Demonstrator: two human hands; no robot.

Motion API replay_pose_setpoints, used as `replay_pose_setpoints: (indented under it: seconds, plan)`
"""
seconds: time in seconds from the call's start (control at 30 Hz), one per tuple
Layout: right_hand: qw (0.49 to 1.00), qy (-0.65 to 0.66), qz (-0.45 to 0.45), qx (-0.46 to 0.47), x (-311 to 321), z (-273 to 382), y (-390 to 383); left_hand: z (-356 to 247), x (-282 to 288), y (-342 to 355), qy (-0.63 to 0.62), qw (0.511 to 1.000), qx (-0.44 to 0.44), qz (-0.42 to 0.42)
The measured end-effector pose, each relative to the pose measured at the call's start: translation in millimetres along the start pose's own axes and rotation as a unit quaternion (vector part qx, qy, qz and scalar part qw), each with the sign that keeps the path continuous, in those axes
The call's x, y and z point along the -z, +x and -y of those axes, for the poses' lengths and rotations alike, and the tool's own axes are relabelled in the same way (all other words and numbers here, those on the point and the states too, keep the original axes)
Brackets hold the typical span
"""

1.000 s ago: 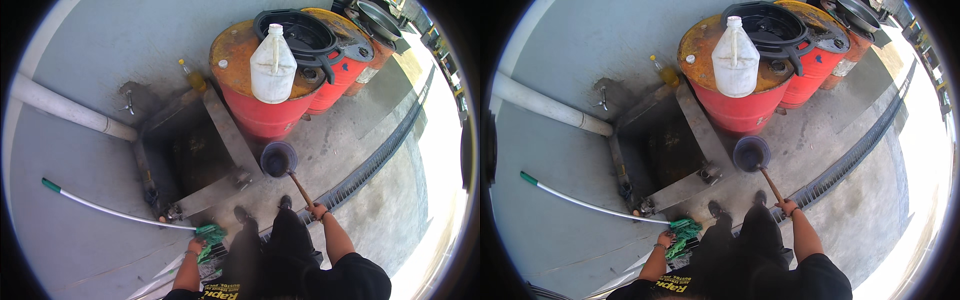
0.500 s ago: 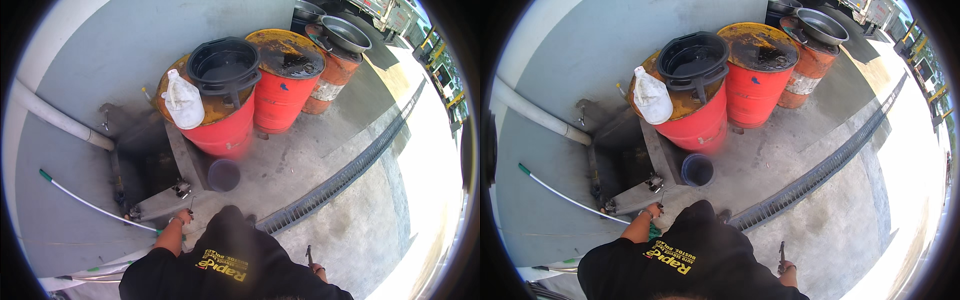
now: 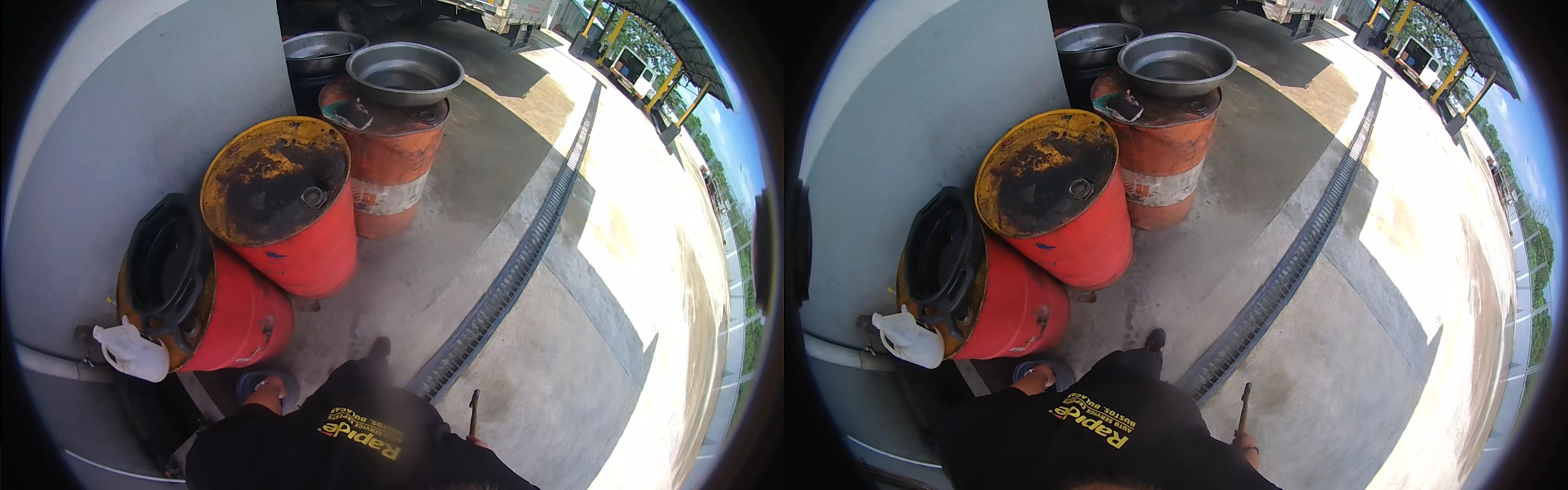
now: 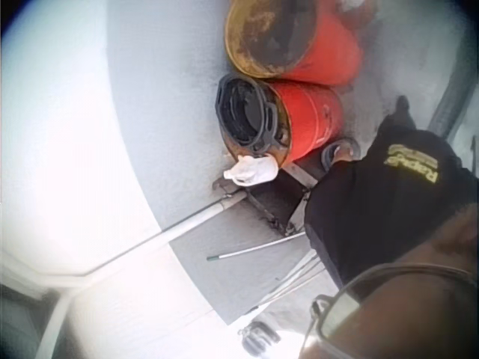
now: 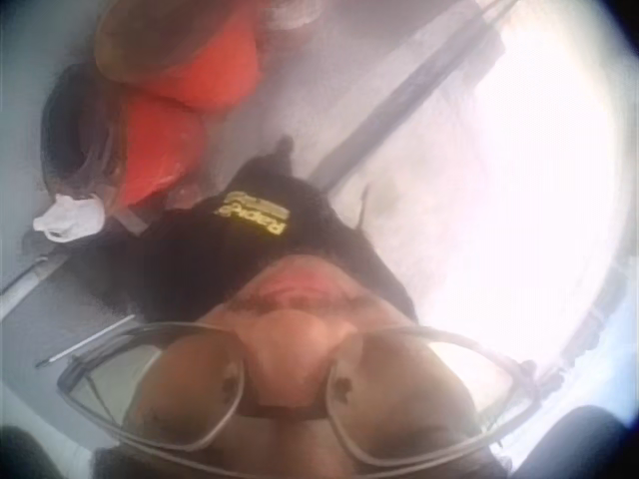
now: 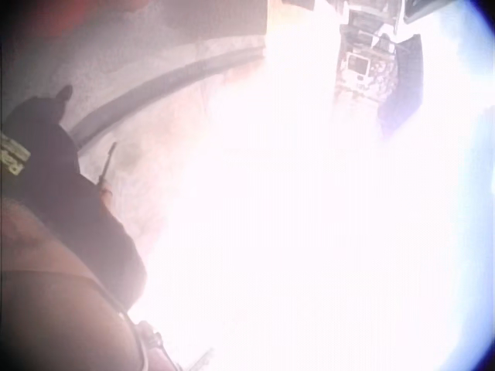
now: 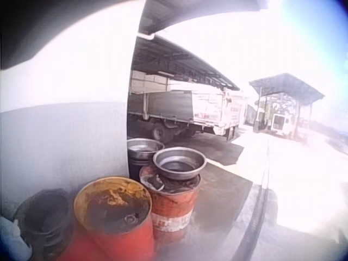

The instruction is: The person removes a brake caliper from a vehicle, then uses a hammer and screwdriver to disassemble it on a workbench. The person walks to a vise, secures a small metal component, and strikes it with a hammer to separate parts.

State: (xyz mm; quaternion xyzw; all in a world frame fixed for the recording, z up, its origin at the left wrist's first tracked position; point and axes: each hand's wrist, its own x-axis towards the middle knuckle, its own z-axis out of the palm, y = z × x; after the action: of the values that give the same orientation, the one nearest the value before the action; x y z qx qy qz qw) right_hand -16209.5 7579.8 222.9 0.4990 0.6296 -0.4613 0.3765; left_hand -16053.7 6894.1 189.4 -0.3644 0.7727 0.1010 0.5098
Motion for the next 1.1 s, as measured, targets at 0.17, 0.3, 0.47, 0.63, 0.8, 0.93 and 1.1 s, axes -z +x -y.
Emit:
replay_pose_setpoints:
  seconds: [0.17,0.3,0.47,0.63,0.8,0.93,1.1]
  plan:
    - [0.999,0.009,-0.001,-0.031,-1,128,14,-310,287,49,0.088,0.969,-0.216,-0.078]
    - [0.998,-0.026,0.023,-0.043,-6,251,70,-562,494,48,-0.024,0.897,-0.391,-0.206]
    - [0.977,-0.204,0.053,-0.025,13,442,154,-771,637,30,-0.133,0.841,-0.46,-0.25]
    - [0.837,-0.54,0.09,0.005,39,678,202,-814,686,26,-0.134,0.878,-0.423,-0.182]
    - [0.799,-0.598,0.033,0.055,10,961,282,-820,728,95,-0.253,0.88,-0.342,-0.21]
    - [0.875,-0.456,0.048,0.156,-51,1154,320,-887,792,190,-0.151,0.899,-0.3,-0.281]
    - [0.919,-0.319,-0.054,0.226,-131,1326,306,-1029,978,257,-0.327,0.834,-0.321,-0.308]
